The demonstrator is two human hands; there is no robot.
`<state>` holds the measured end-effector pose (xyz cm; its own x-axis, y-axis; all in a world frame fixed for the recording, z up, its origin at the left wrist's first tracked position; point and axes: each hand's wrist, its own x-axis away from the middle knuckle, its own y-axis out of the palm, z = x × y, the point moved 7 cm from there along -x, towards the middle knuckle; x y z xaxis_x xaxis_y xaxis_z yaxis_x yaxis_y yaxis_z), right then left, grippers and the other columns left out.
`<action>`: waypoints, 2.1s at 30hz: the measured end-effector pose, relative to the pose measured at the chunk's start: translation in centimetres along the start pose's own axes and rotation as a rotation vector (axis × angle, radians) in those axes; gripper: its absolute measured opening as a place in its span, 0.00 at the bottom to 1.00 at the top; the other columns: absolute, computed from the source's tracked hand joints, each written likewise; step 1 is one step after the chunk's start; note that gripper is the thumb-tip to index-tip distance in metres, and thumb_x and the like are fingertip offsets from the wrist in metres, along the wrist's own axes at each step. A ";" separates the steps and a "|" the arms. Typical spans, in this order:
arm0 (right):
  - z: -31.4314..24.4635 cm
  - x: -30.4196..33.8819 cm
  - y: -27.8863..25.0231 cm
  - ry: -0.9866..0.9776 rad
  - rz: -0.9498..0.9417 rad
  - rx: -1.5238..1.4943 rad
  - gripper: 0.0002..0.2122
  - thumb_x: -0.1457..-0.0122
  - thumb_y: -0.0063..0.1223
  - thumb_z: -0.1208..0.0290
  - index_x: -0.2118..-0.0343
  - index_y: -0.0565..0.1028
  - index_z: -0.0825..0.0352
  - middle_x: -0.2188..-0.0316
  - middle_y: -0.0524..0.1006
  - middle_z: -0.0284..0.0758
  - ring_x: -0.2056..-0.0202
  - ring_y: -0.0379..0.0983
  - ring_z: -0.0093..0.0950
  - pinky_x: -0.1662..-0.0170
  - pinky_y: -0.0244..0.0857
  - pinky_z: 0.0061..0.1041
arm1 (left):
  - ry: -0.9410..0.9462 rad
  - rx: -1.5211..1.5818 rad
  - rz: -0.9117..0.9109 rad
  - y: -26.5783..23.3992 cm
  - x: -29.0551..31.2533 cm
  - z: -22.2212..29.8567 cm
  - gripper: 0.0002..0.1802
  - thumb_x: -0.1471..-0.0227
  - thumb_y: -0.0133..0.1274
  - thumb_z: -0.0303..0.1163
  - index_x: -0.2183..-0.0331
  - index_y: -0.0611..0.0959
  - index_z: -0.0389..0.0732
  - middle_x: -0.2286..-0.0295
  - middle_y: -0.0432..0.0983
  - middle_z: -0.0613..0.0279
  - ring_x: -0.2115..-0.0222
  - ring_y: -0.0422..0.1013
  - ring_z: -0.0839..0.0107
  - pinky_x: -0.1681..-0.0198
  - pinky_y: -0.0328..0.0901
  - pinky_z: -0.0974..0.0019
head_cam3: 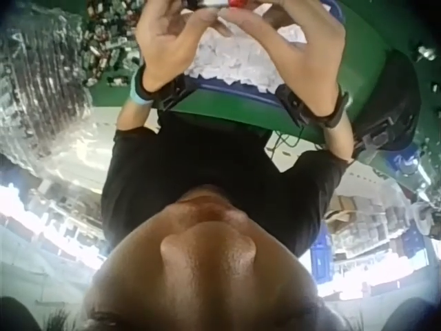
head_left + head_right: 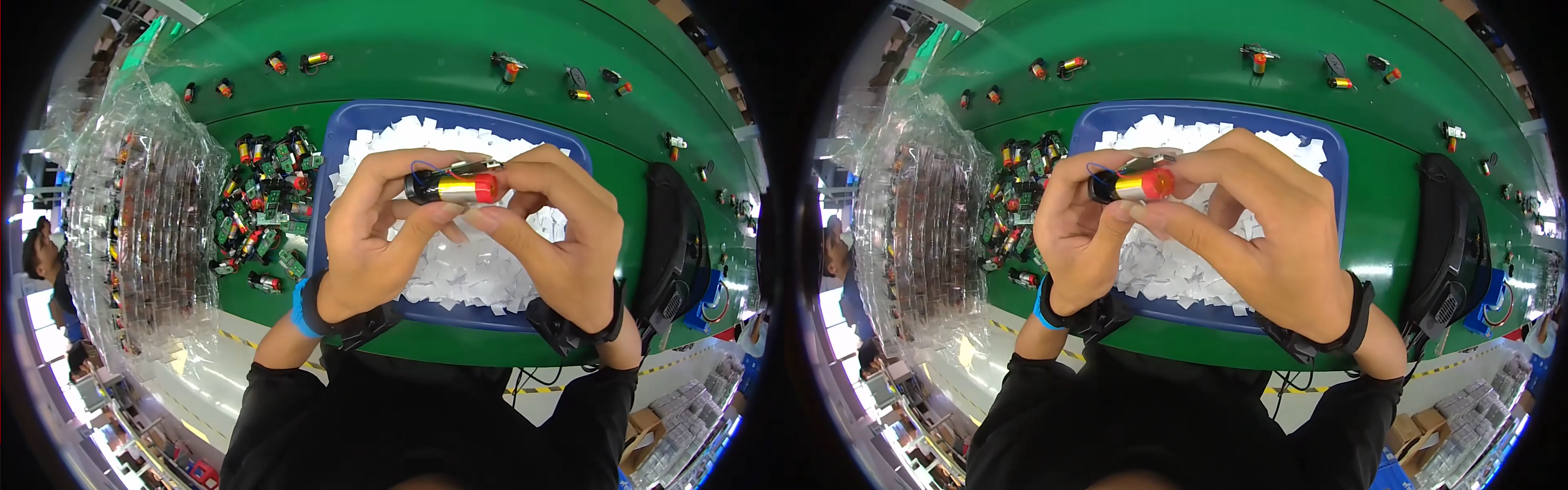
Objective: The person picks up a circuit board and a battery, fits them together, and wraps a white adhesive strip around the components by hand. The person then places the assembled unit onto the green work surface and repeats the process.
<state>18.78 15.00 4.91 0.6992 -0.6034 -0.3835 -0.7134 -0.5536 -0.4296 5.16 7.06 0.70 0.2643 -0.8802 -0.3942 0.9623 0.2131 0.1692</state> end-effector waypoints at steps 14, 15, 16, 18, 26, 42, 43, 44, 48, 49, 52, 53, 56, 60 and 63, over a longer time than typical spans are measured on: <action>0.7 0.4 0.3 0.063 0.067 -0.204 0.06 0.48 0.66 0.79 0.70 0.80 0.76 0.73 0.78 0.37 0.77 0.72 0.19 0.74 0.63 0.16 | 0.369 -0.707 -0.090 1.1 -0.2 3.2 0.18 0.50 0.60 0.16 0.54 0.80 0.30 0.57 0.80 0.50 0.66 0.76 0.71 0.68 0.76 0.72; 0.8 0.3 0.2 0.062 0.066 -0.206 0.06 0.48 0.66 0.79 0.70 0.80 0.76 0.73 0.78 0.37 0.77 0.72 0.19 0.74 0.63 0.16 | 0.252 -0.565 -0.037 0.8 -0.3 2.7 0.18 0.48 0.60 0.18 0.54 0.80 0.30 0.59 0.80 0.51 0.67 0.75 0.71 0.70 0.75 0.72; 0.7 0.1 0.0 0.036 0.028 -0.114 0.06 0.48 0.67 0.78 0.70 0.80 0.75 0.73 0.78 0.36 0.77 0.72 0.19 0.75 0.62 0.16 | 0.136 -0.423 0.014 0.6 -0.2 2.1 0.17 0.47 0.59 0.20 0.53 0.79 0.31 0.61 0.80 0.51 0.68 0.75 0.71 0.73 0.74 0.73; 0.6 -0.3 -0.2 -0.016 -0.048 0.071 0.07 0.49 0.68 0.77 0.69 0.81 0.73 0.74 0.78 0.35 0.77 0.71 0.18 0.75 0.62 0.15 | 0.022 -0.281 0.067 0.2 -0.4 1.6 0.17 0.45 0.59 0.21 0.53 0.79 0.31 0.63 0.80 0.52 0.69 0.75 0.72 0.75 0.72 0.74; -0.5 -0.5 -0.7 -0.264 0.090 0.182 0.14 0.52 0.69 0.79 0.61 0.80 0.68 0.71 0.79 0.36 0.80 0.72 0.21 0.77 0.63 0.16 | -0.763 0.229 -0.103 0.0 -0.7 -1.7 0.17 0.38 0.54 0.34 0.52 0.76 0.33 0.71 0.76 0.58 0.82 0.70 0.77 0.84 0.64 0.75; 2.2 0.5 -0.3 -0.190 -0.176 0.674 0.16 0.49 0.66 0.64 0.60 0.77 0.64 0.67 0.77 0.32 0.67 0.76 0.29 0.71 0.69 0.29 | -0.433 -1.444 -0.565 -10.6 -19.3 -15.9 0.24 0.45 0.57 0.54 0.64 0.86 0.40 0.62 0.81 0.50 0.65 0.74 0.62 0.59 0.66 0.57; 2.0 0.5 0.0 -0.176 -0.224 0.663 0.15 0.49 0.65 0.64 0.61 0.76 0.64 0.68 0.76 0.31 0.67 0.76 0.29 0.71 0.68 0.29 | -0.414 -1.444 -0.570 -10.9 -20.3 -17.2 0.24 0.45 0.57 0.54 0.64 0.86 0.40 0.62 0.81 0.50 0.65 0.74 0.62 0.59 0.66 0.57; 1.8 0.6 0.5 -0.152 -0.275 0.647 0.14 0.49 0.65 0.65 0.63 0.76 0.64 0.70 0.75 0.31 0.67 0.75 0.29 0.72 0.68 0.29 | -0.171 -1.535 -0.490 -9.4 -21.3 -16.4 0.25 0.45 0.57 0.54 0.64 0.86 0.40 0.62 0.81 0.51 0.64 0.74 0.60 0.57 0.66 0.56; 2.6 0.8 0.5 -0.134 -0.296 0.676 0.12 0.49 0.64 0.64 0.66 0.75 0.64 0.72 0.74 0.30 0.68 0.75 0.28 0.73 0.68 0.29 | 0.003 -1.541 -0.465 -1.7 -22.9 -16.0 0.26 0.44 0.55 0.56 0.65 0.86 0.41 0.64 0.80 0.53 0.62 0.74 0.53 0.53 0.64 0.52; 2.6 0.7 0.5 -0.153 -0.286 0.694 0.12 0.49 0.64 0.64 0.67 0.75 0.64 0.72 0.74 0.30 0.69 0.75 0.28 0.73 0.67 0.29 | -0.308 -1.406 -0.608 -0.1 -22.3 -17.4 0.27 0.43 0.54 0.57 0.66 0.87 0.41 0.65 0.80 0.52 0.61 0.73 0.51 0.51 0.63 0.50; 2.3 0.7 0.2 -0.178 -0.253 0.665 0.12 0.49 0.64 0.63 0.67 0.75 0.64 0.73 0.74 0.30 0.69 0.74 0.29 0.73 0.67 0.29 | -0.318 -1.399 -0.587 2.1 -21.6 -18.5 0.24 0.41 0.55 0.51 0.60 0.83 0.37 0.65 0.79 0.52 0.62 0.75 0.58 0.56 0.67 0.57; 2.1 0.5 0.0 -0.185 -0.235 0.645 0.12 0.49 0.64 0.63 0.66 0.75 0.64 0.73 0.74 0.30 0.70 0.74 0.29 0.73 0.67 0.30 | -0.316 -1.393 -0.570 1.7 -21.4 -18.2 0.24 0.41 0.55 0.51 0.60 0.83 0.37 0.65 0.79 0.52 0.62 0.75 0.58 0.56 0.67 0.57; 1.4 -0.3 -0.8 -0.205 -0.202 0.663 0.13 0.49 0.65 0.66 0.65 0.76 0.65 0.72 0.75 0.32 0.71 0.75 0.29 0.73 0.68 0.28 | -0.494 -0.834 -0.494 1.1 -19.4 -16.6 0.22 0.40 0.56 0.41 0.51 0.76 0.36 0.66 0.79 0.54 0.65 0.75 0.69 0.61 0.69 0.66; 2.0 -1.5 -4.1 -0.192 0.031 0.648 0.13 0.49 0.66 0.70 0.63 0.76 0.67 0.69 0.77 0.33 0.71 0.75 0.28 0.72 0.68 0.26 | -0.283 -0.610 -0.428 1.4 -16.5 -10.5 0.20 0.40 0.55 0.31 0.49 0.72 0.36 0.67 0.77 0.56 0.69 0.75 0.74 0.65 0.70 0.72; 2.4 -1.9 -4.9 -0.136 0.143 0.551 0.12 0.48 0.66 0.73 0.62 0.77 0.68 0.69 0.78 0.34 0.72 0.76 0.27 0.73 0.68 0.24 | -0.381 -0.319 -0.401 1.7 -12.4 -4.7 0.16 0.39 0.53 0.28 0.51 0.73 0.38 0.68 0.75 0.58 0.70 0.76 0.73 0.66 0.71 0.69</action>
<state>21.05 20.23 5.75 0.6235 -0.5510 -0.5546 -0.6969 -0.0703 -0.7137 3.83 20.32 1.66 -0.1058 -0.9943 -0.0125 0.9691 -0.1003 -0.2256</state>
